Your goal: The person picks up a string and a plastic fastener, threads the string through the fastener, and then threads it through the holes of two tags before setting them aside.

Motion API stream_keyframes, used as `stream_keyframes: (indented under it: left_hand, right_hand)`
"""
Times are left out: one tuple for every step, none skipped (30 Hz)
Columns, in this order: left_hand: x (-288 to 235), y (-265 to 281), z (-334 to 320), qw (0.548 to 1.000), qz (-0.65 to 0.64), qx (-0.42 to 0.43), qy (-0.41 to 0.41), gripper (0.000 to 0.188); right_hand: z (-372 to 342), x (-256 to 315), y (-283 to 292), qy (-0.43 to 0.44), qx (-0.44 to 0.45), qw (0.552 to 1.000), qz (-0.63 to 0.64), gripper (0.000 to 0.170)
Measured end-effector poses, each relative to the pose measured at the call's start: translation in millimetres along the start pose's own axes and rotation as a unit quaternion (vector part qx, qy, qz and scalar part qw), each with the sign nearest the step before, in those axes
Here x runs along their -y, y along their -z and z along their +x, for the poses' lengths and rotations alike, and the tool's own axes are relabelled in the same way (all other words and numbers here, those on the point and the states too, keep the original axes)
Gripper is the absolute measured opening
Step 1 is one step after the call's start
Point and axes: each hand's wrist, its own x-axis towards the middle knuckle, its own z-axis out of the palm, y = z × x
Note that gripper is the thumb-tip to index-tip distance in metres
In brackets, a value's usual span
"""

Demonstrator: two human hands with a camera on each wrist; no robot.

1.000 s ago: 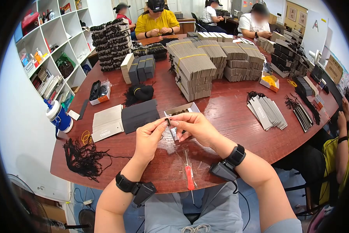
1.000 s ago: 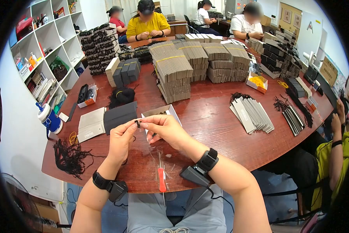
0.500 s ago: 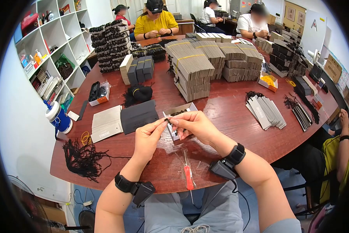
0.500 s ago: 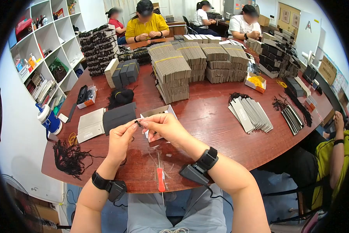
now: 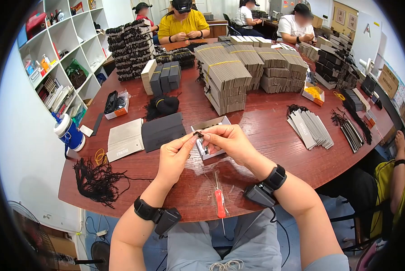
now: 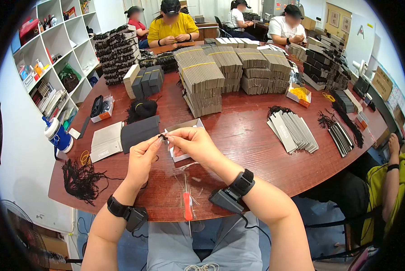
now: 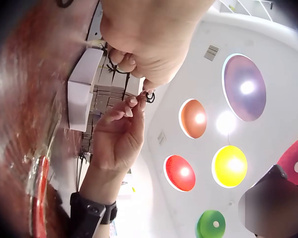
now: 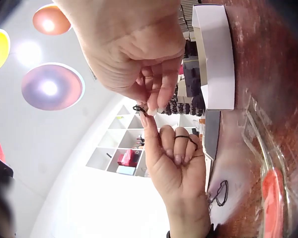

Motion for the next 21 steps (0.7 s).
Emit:
stream_keyframes:
  left_hand:
    - [0.6, 1.0, 0.0, 0.999, -0.025, 0.003, 0.026, 0.02]
    - [-0.8, 0.0, -0.2, 0.999, -0.025, 0.003, 0.026, 0.02]
    - [-3.6, -2.1, -0.6, 0.998, -0.046, 0.001, 0.03, 0.02]
    - [-5.1, -3.3, -0.6, 0.997, -0.067, -0.002, 0.035, 0.02]
    - [-5.4, -3.4, -0.4, 0.997, -0.067, -0.001, 0.035, 0.02]
    - [-5.5, -3.3, -0.4, 0.997, -0.068, 0.0, 0.036, 0.02]
    - [-5.5, -2.9, -0.6, 0.997, -0.07, 0.001, 0.036, 0.02]
    - [-4.8, -2.0, -0.5, 0.997, -0.07, 0.001, 0.036, 0.02]
    - [-3.4, -0.6, -0.2, 0.998, -0.06, 0.004, 0.032, 0.02]
    - [-2.7, 0.3, -0.2, 0.998, -0.049, 0.006, 0.027, 0.021]
    - [-3.5, -0.6, -0.5, 0.998, -0.049, 0.006, 0.026, 0.021]
    - [-4.7, -2.3, -0.9, 1.0, -0.022, 0.002, 0.006, 0.021]
    - [-5.5, -3.2, -1.0, 1.0, 0.005, -0.001, -0.015, 0.021]
    - [-5.3, -2.6, -1.3, 1.0, 0.005, -0.001, -0.016, 0.021]
    - [-5.0, -1.6, -1.5, 0.999, 0.033, -0.001, -0.024, 0.021]
    - [-4.8, -1.2, -1.7, 0.998, 0.06, 0.0, -0.032, 0.021]
    - [-5.0, -1.2, -1.5, 0.998, 0.06, -0.001, -0.033, 0.021]
    - [-5.2, -1.3, -1.4, 0.997, 0.072, -0.002, -0.037, 0.021]
    - [-5.3, -1.3, -1.5, 0.996, 0.084, -0.003, -0.041, 0.021]
    - [-4.9, -1.1, -1.4, 0.996, 0.084, -0.003, -0.041, 0.021]
    - [-3.9, -0.8, -1.2, 0.994, 0.097, -0.004, -0.051, 0.021]
  right_hand:
    - [0.1, -0.7, 0.4, 0.003, 0.001, 1.0, 0.001, 0.018]
    - [-0.1, 0.1, 0.4, 0.003, 0.001, 1.0, 0.001, 0.018]
    - [-0.4, 1.6, 0.3, 0.003, 0.001, 1.0, 0.001, 0.018]
    - [-0.6, 2.5, 0.4, 0.003, 0.001, 1.0, 0.001, 0.018]
    - [-0.5, 2.5, 0.5, 0.003, 0.0, 1.0, 0.001, 0.018]
    - [-0.3, 2.3, 0.4, 0.003, 0.0, 1.0, -0.001, 0.019]
    - [-0.2, 2.2, 0.3, 0.002, -0.001, 1.0, -0.004, 0.019]
    - [-0.4, 2.4, 0.4, 0.002, -0.001, 1.0, -0.005, 0.019]
    - [-0.6, 2.7, 0.6, 0.002, -0.002, 1.0, -0.012, 0.019]
    - [-0.8, 3.0, 0.6, 0.002, -0.003, 1.0, -0.02, 0.02]
    - [-0.9, 3.7, 0.1, 0.003, -0.003, 1.0, -0.02, 0.02]
    - [-1.1, 4.7, -0.4, -0.003, -0.003, 1.0, -0.018, 0.02]
    - [-1.0, 5.5, -0.8, -0.009, -0.004, 1.0, -0.015, 0.021]
    - [-0.9, 5.6, -0.9, -0.008, -0.003, 1.0, -0.015, 0.021]
    - [-0.8, 5.7, -1.0, -0.021, -0.005, 1.0, -0.001, 0.021]
    - [-0.8, 5.6, -1.0, -0.034, -0.007, 0.999, 0.014, 0.021]
    - [-0.4, 5.1, -0.6, -0.034, -0.007, 0.999, 0.013, 0.021]
    - [0.0, 4.0, 0.2, -0.035, -0.005, 0.999, 0.015, 0.021]
    - [0.3, 3.1, 0.8, -0.035, -0.004, 0.999, 0.017, 0.022]
    - [0.6, 2.7, 1.2, -0.035, -0.004, 0.999, 0.017, 0.022]
    - [0.8, 2.3, 1.5, -0.038, -0.005, 0.999, 0.015, 0.022]
